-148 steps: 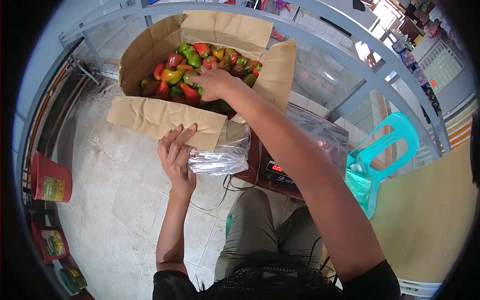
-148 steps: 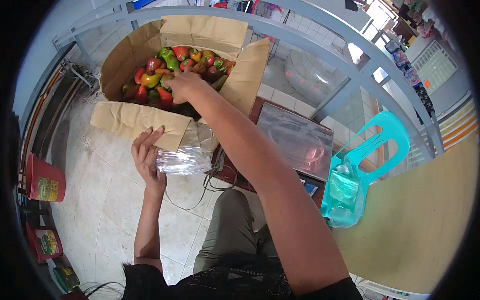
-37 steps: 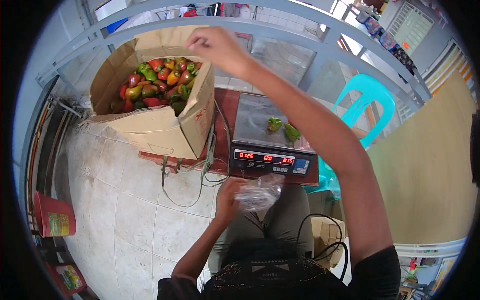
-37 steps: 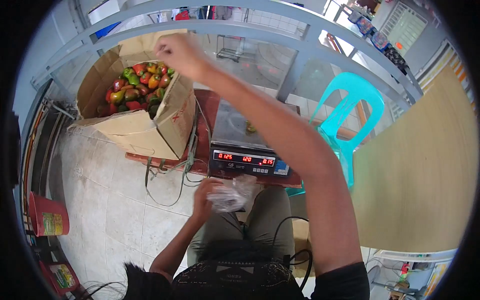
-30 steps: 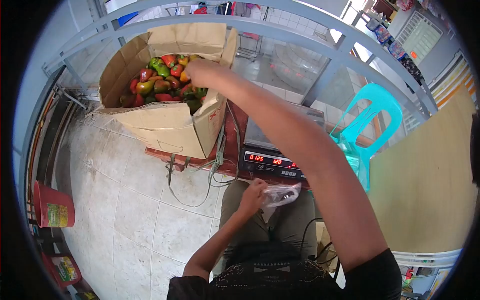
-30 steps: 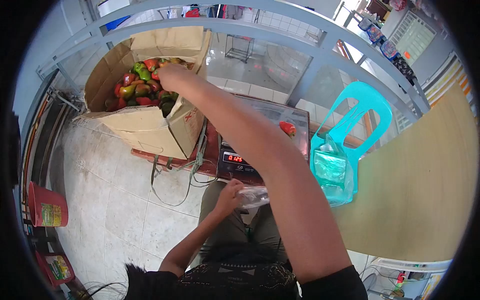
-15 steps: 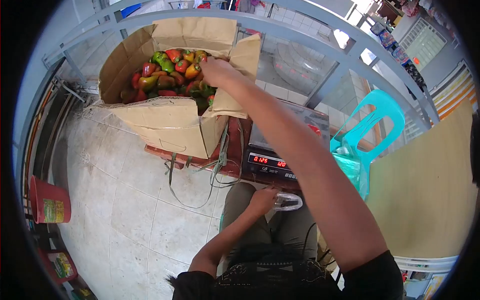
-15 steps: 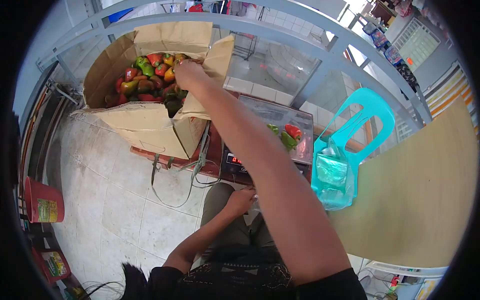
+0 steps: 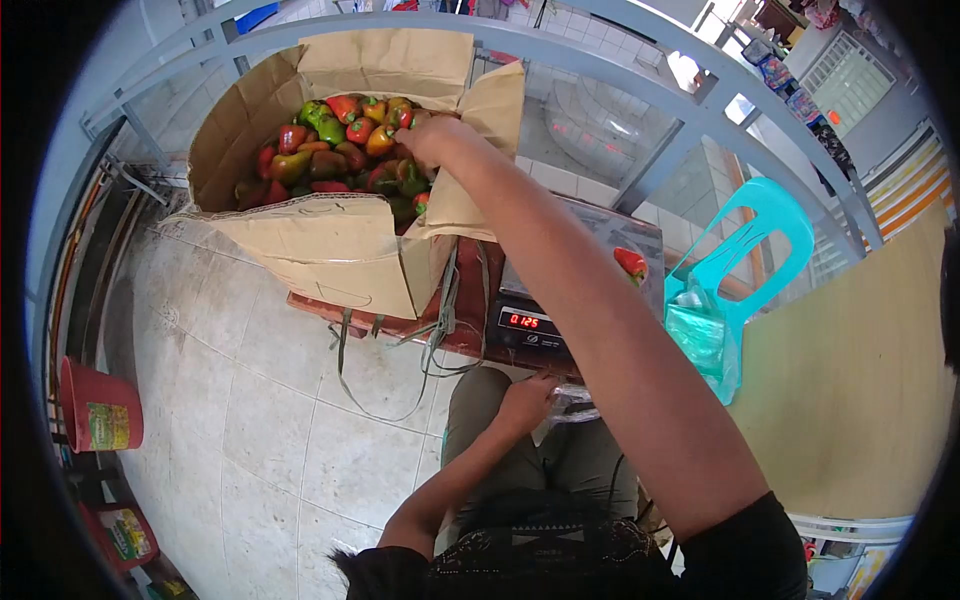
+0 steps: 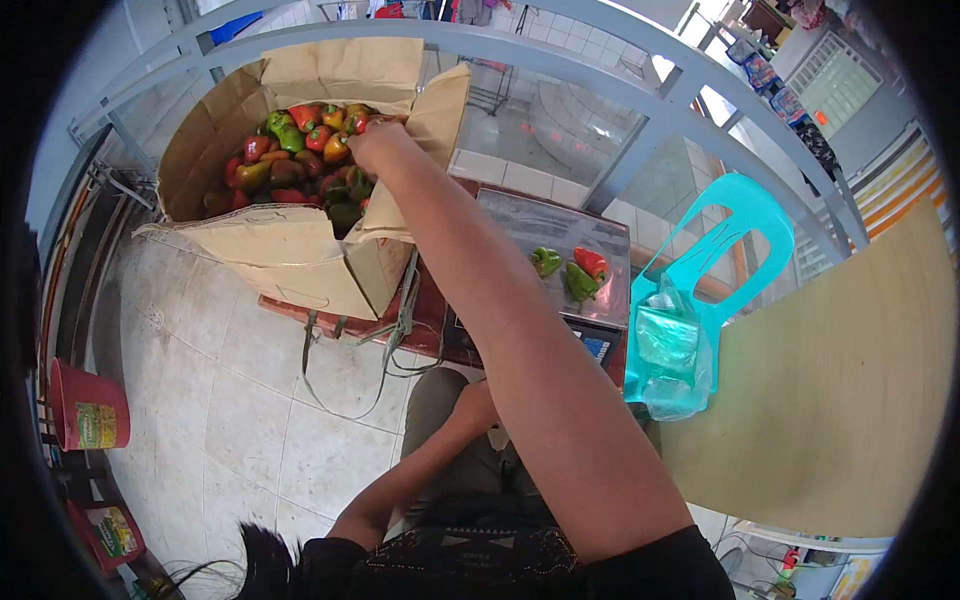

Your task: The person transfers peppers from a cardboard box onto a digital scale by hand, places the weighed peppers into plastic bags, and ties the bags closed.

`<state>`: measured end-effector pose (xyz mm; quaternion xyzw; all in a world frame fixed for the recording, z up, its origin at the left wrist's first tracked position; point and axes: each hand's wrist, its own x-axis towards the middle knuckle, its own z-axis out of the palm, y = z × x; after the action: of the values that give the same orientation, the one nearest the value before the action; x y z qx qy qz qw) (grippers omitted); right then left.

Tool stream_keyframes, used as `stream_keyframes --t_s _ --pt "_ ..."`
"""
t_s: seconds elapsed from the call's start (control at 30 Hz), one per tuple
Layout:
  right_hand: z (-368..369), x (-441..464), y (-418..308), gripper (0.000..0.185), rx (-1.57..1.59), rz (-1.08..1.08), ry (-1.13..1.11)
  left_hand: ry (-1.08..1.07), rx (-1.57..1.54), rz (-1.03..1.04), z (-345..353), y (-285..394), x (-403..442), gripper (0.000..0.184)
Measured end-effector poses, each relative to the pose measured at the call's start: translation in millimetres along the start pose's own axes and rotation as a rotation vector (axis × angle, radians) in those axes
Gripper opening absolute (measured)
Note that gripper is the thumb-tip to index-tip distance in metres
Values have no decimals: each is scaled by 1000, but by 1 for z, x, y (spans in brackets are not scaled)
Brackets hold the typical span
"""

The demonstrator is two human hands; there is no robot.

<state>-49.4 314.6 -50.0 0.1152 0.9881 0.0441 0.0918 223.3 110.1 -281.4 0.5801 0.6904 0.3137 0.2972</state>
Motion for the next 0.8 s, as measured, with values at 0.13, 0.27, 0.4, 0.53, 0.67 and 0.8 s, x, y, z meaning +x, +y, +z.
stream_keyframes --t_s 0.13,0.27,0.4,0.53,0.67,0.8 --pt "10 6 1 47 43 -2 76 -5 -37 -15 -3 5 1 21" --pt "10 9 1 38 137 46 59 32 12 14 8 -5 3 21" --pt "8 6 4 43 223 -37 146 40 -16 5 -2 3 1 22" --pt "14 3 19 63 577 -149 500 62 7 28 6 -2 4 24" --pt "-15 8 32 69 1139 24 820 90 -33 10 2 3 6 26" --pt "-38 0 90 71 1499 -77 970 63 -42 7 3 4 5 25"
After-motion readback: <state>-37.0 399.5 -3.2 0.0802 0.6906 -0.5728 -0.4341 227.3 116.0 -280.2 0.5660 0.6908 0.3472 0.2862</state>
